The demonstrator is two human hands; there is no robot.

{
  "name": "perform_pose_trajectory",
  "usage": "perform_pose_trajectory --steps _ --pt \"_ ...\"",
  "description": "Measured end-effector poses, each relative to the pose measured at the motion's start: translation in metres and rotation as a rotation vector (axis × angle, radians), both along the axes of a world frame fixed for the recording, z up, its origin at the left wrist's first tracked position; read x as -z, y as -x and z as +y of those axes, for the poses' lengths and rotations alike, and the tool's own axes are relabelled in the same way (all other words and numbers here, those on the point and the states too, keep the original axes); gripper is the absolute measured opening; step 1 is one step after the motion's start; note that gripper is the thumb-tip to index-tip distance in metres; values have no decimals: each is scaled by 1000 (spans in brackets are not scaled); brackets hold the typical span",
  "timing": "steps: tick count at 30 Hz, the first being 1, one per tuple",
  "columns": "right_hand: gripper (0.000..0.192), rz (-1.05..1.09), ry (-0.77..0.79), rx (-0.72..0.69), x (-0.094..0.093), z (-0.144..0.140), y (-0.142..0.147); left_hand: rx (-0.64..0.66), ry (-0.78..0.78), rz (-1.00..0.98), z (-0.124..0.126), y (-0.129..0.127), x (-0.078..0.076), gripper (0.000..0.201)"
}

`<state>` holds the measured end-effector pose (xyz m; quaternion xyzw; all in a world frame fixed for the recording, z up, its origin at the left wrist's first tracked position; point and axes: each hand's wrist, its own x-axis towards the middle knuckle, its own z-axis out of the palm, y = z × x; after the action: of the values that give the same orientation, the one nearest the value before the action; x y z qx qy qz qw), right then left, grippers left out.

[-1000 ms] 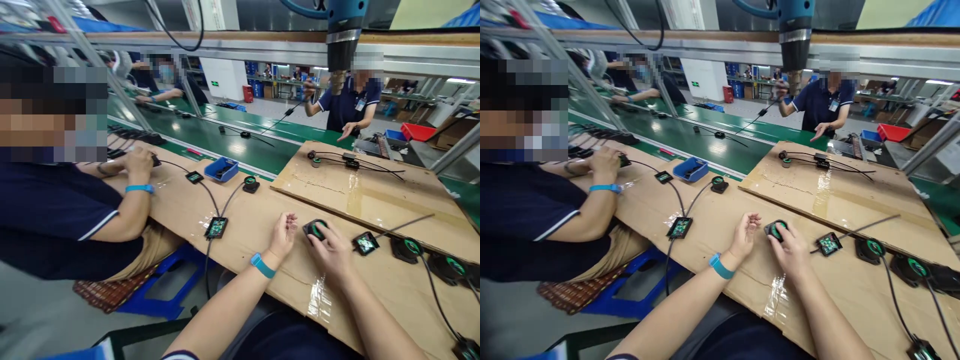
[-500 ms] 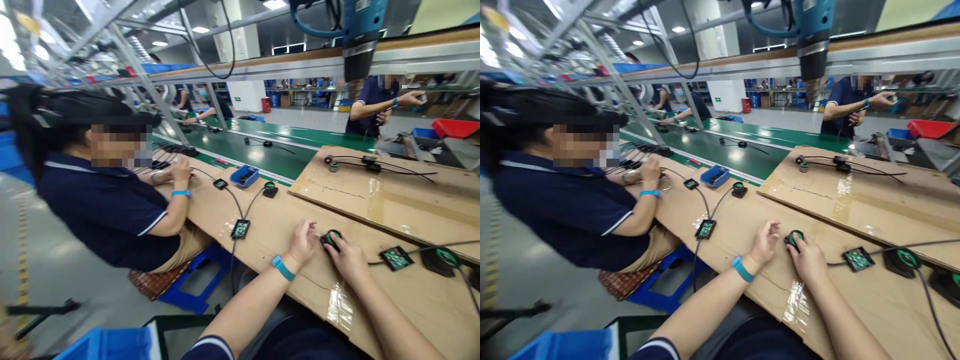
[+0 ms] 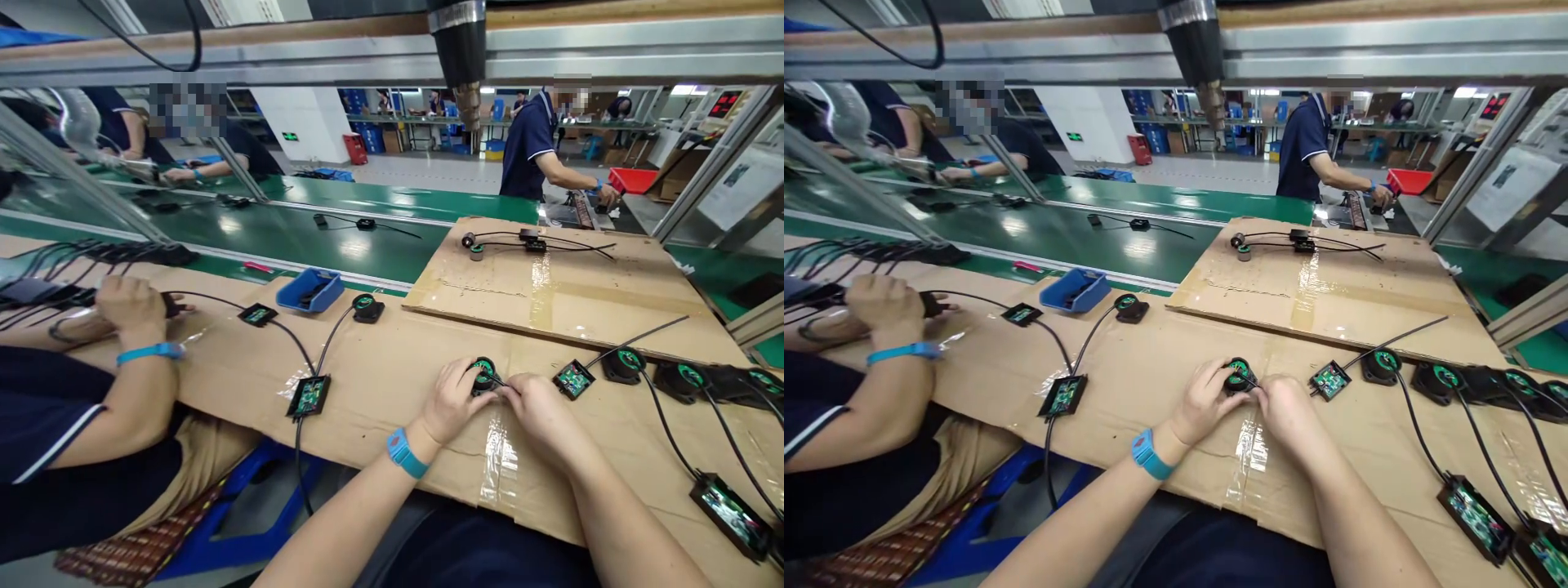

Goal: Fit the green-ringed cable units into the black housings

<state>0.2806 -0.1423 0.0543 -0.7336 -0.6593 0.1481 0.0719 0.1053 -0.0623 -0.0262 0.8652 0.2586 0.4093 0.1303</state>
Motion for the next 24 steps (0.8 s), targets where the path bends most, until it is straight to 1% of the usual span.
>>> perform_pose_trajectory --steps 6,13,16,21,24 --pt "24 19 81 13 -4 0 6 -39 -2 41 -1 -1 3 33" --pt "20 112 157 55 3 3 13 -26 129 5 0 -5 0 21" --pt "22 113 134 29 0 0 14 -29 142 -28 -1 -6 1 19" --pt "20 104 100 -2 -10 -4 14 -57 117 -32 -6 -4 3 23" --pt "17 95 101 -7 -12 -5 14 -54 104 -12 -7 -2 4 17"
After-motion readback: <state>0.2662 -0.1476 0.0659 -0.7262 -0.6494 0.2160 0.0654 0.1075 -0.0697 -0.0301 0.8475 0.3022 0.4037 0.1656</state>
